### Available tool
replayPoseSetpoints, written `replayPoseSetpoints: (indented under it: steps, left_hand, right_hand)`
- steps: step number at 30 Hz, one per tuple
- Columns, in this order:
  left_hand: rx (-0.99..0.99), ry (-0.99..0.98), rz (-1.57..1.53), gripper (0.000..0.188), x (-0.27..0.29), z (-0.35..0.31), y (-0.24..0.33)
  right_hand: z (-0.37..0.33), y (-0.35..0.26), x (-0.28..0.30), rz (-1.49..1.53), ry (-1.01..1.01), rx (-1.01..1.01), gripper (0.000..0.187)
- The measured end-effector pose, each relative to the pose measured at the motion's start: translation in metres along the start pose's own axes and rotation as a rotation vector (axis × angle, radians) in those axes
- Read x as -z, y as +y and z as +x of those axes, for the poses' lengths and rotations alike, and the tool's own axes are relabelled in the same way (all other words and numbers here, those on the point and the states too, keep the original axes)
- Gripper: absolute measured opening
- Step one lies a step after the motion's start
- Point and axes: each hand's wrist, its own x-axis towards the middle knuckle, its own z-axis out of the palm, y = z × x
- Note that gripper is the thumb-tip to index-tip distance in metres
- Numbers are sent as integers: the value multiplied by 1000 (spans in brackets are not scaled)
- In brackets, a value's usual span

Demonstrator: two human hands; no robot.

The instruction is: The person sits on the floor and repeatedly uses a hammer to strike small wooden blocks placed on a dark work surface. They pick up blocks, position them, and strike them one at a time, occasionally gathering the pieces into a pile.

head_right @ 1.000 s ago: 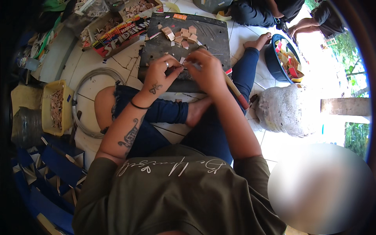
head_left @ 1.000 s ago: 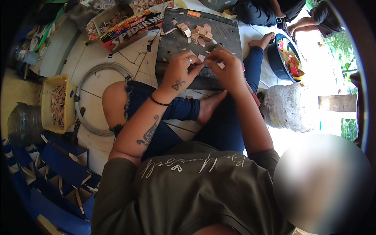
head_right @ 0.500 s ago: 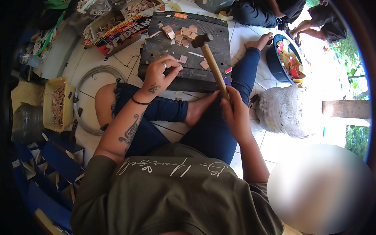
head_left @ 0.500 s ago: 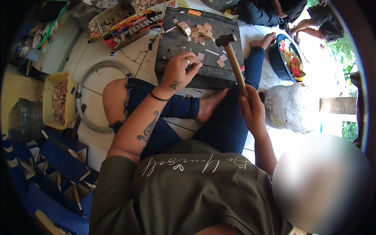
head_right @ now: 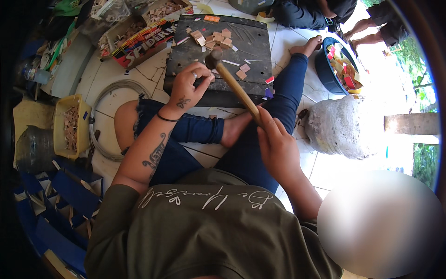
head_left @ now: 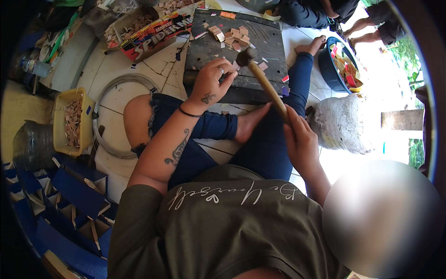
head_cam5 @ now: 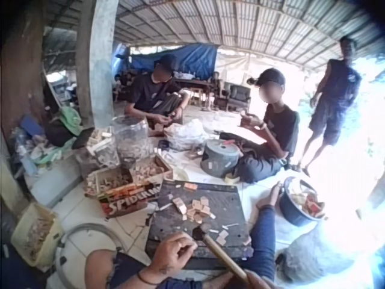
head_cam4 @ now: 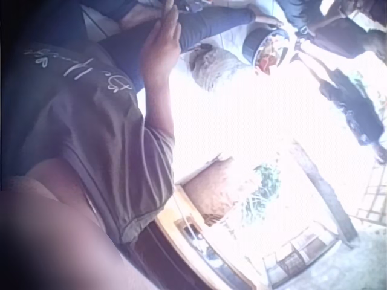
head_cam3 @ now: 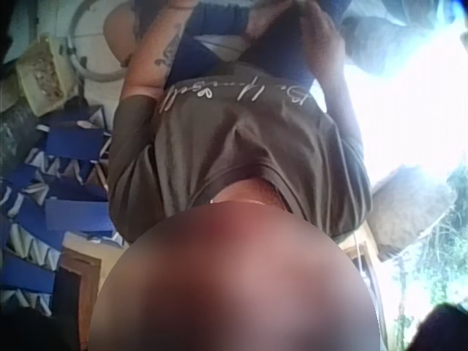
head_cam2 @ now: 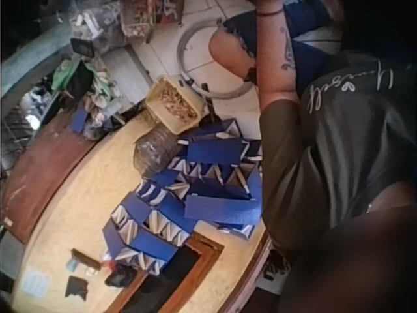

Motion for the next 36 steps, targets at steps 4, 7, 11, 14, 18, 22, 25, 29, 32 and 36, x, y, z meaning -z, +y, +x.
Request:
replayPoseSetpoints:
  steps: [4, 7, 11, 14, 18, 22, 25, 29, 32, 36]
  left_hand:
    - [64, -39, -50, 6, 0, 1, 0]
    - [55, -44, -48, 6, 2, 3, -1]
    - [65, -29, -50, 6, 1, 0, 2]
    - [71, -41, -60, 6, 1, 1, 0]
    - [36, -24, -23, 6, 0, 0, -1]
    - [75, -39, -37, 5, 1, 1, 2]
    - [138, -33, -90, 5, 0, 0, 7]
    - [122, -49, -31, 5, -1, 1, 7]
    - [57, -34, 47, 5, -2, 0, 5]
    - [62, 7, 74, 5, -6, -1, 5]
  right_hand:
    - [3, 2, 2, -11, -49, -6, 44]
    - [7, 3, 1, -23, 7, 9, 44]
    - [6, 4, 0, 19, -15, 9, 44]
    - [5, 4, 0, 27, 4, 0, 44]
    - [4, 3, -1, 14, -4, -24, 44]
    - [4, 2, -1, 14, 6, -14, 45]
    - [2, 3, -1, 39, 89, 44, 43]
    - [7, 8, -5, 113, 29, 15, 41]
    - [9, 8, -7, 135, -3, -33, 42]
    - [9, 6, -2, 129, -5, -26, 47]
